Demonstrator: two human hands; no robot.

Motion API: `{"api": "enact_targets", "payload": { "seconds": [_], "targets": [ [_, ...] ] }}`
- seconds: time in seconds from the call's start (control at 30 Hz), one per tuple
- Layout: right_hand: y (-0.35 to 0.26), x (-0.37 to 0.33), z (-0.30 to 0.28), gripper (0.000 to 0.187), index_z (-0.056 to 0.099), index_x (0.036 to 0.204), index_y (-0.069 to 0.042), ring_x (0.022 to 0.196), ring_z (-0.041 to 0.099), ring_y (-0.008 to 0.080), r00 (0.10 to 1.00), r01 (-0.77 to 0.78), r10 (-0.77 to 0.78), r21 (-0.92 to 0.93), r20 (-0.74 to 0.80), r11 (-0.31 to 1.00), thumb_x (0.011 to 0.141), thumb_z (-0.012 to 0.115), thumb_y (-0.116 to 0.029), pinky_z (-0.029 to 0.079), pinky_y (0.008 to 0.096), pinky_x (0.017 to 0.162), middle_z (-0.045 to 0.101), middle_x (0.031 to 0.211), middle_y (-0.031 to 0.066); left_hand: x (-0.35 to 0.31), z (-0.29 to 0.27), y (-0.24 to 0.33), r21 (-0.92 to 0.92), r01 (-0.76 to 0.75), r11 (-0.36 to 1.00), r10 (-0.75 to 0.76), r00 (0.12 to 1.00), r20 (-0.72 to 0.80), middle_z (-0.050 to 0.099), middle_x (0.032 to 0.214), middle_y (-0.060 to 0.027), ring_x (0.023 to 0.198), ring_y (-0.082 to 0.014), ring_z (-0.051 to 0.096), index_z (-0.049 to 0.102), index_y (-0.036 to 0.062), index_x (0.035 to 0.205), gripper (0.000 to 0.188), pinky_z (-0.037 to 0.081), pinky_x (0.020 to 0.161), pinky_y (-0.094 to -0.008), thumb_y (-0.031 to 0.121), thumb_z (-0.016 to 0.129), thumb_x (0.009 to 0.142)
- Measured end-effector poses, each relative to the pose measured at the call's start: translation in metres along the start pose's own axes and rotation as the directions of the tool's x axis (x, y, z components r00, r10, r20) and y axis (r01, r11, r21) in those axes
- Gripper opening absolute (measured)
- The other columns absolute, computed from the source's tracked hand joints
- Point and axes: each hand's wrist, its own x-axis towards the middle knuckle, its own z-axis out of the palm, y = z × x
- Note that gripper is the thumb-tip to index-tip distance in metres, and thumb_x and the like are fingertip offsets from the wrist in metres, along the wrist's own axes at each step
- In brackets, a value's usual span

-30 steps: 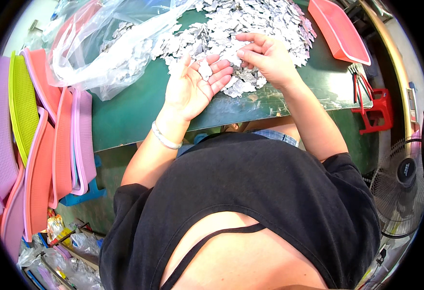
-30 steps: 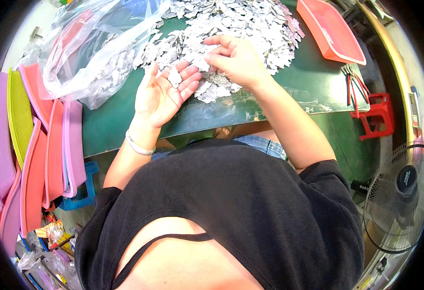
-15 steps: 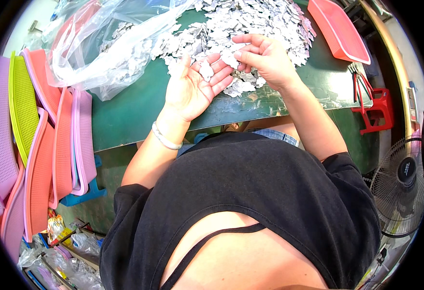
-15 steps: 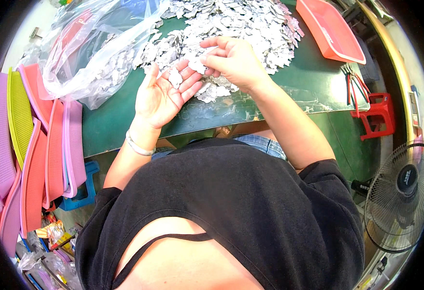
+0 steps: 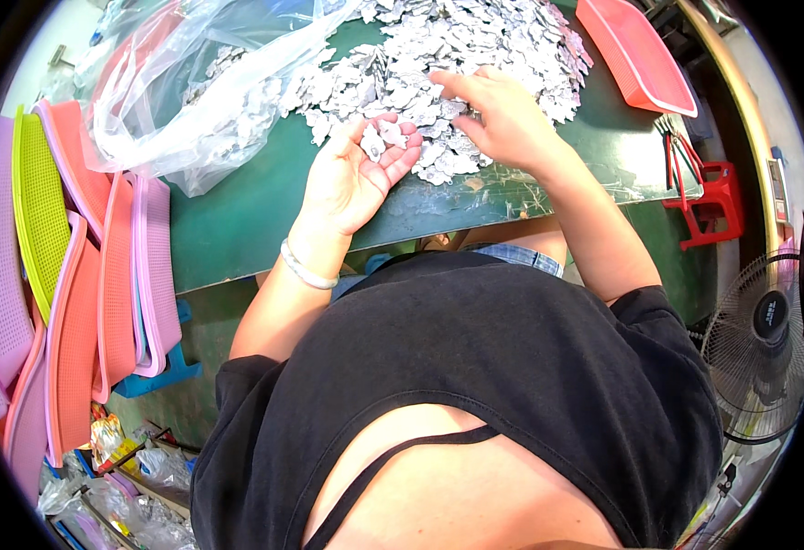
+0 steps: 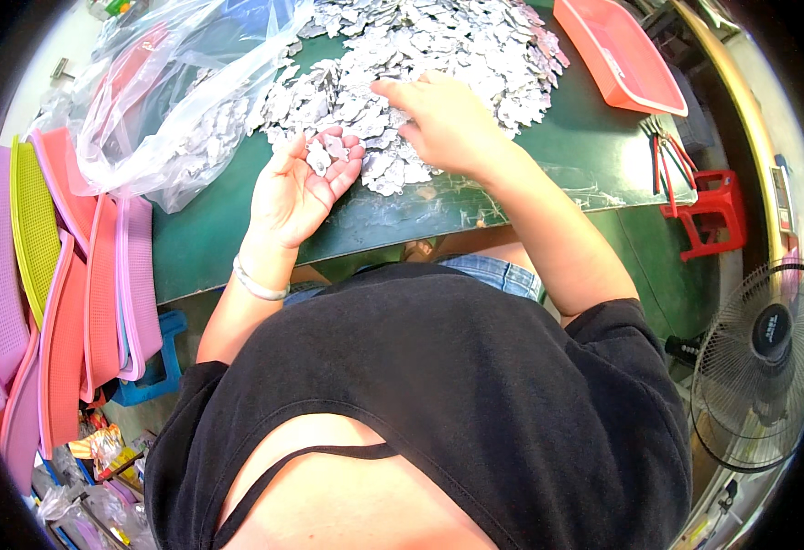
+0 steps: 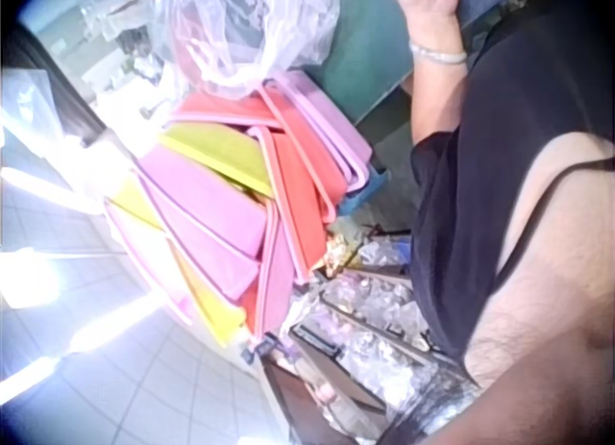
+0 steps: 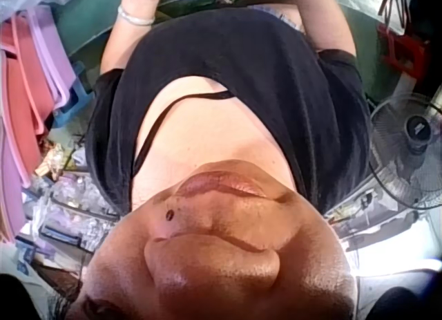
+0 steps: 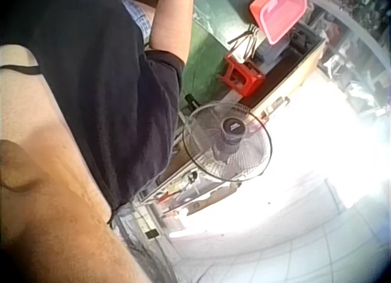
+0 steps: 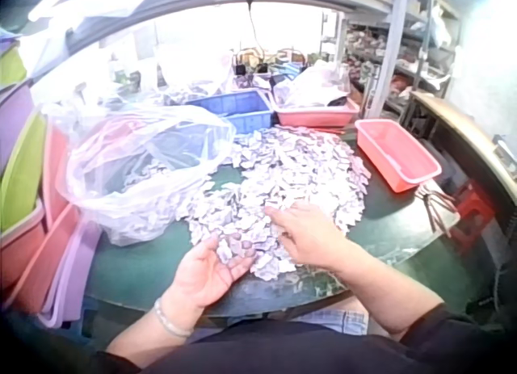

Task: The person sorts small, crumpled silver foil pieces on a green table. They pick up individual pieces from a large pile, inspect them, and place them into a clear plastic bag. The person continues this repetitive sorting process throughout the clip.

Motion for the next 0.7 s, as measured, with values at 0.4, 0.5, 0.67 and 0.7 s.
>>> {"api": "enact_targets", "payload": {
  "seconds": [0.4, 0.5, 0.67, 0.7],
  "targets": [
    [0.007, -0.002, 0.002, 0.038, 0.051, 0.115, -0.002, 0.064, 0.054, 0.0095, 0.913, -0.386, 0.389, 0.569, 0.123, 0.726, 0.078, 0.059, -0.006, 0.044, 0.0229, 0.061, 0.061, 0.075, 0.003, -0.001, 0.002, -0.002, 0.125, 0.002, 0.992, 0.01, 0.996, -0.092, 0.052, 0.099, -0.0197, 0.096, -0.0315, 0.052, 0.042, -0.0069, 0.109, 0.032, 0.043, 0.089, -0.0408, 0.013, 0.049, 0.085],
    [0.001, 0.001, -0.002, 0.039, 0.05, 0.115, 0.001, 0.064, 0.054, 0.0064, 0.863, -0.47, 0.435, 0.721, 0.256, 0.508, 0.078, 0.06, -0.007, 0.044, 0.02, 0.06, 0.061, 0.075, 0.0027, -0.001, 0.008, -0.005, 0.085, 0.009, 0.996, -0.002, 0.997, -0.081, 0.052, 0.099, -0.0192, 0.096, -0.0307, 0.052, 0.042, -0.0068, 0.11, 0.031, 0.044, 0.088, -0.0394, 0.011, 0.049, 0.085],
    [-0.01, 0.002, 0.0, 0.039, 0.049, 0.114, 0.002, 0.065, 0.055, 0.0075, 0.84, -0.484, 0.427, 0.819, 0.335, 0.308, 0.078, 0.06, -0.007, 0.044, 0.0202, 0.061, 0.061, 0.074, 0.0032, 0.0, 0.017, -0.009, 0.1, 0.001, 0.995, 0.01, 0.994, -0.11, 0.055, 0.092, -0.0144, 0.087, -0.026, 0.056, 0.049, -0.002, 0.1, 0.02, 0.049, 0.079, -0.0362, 0.01, 0.052, 0.084],
    [-0.011, 0.003, 0.0, 0.039, 0.049, 0.114, 0.002, 0.065, 0.055, 0.0075, 0.844, -0.481, 0.415, 0.822, 0.34, 0.305, 0.078, 0.06, -0.007, 0.044, 0.0201, 0.062, 0.061, 0.075, 0.0032, 0.001, 0.017, -0.01, 0.109, -0.002, 0.994, 0.013, 0.994, -0.107, 0.055, 0.092, -0.0138, 0.086, -0.0253, 0.056, 0.05, -0.0013, 0.099, 0.019, 0.049, 0.079, -0.0355, 0.01, 0.053, 0.084]
  ]
}}
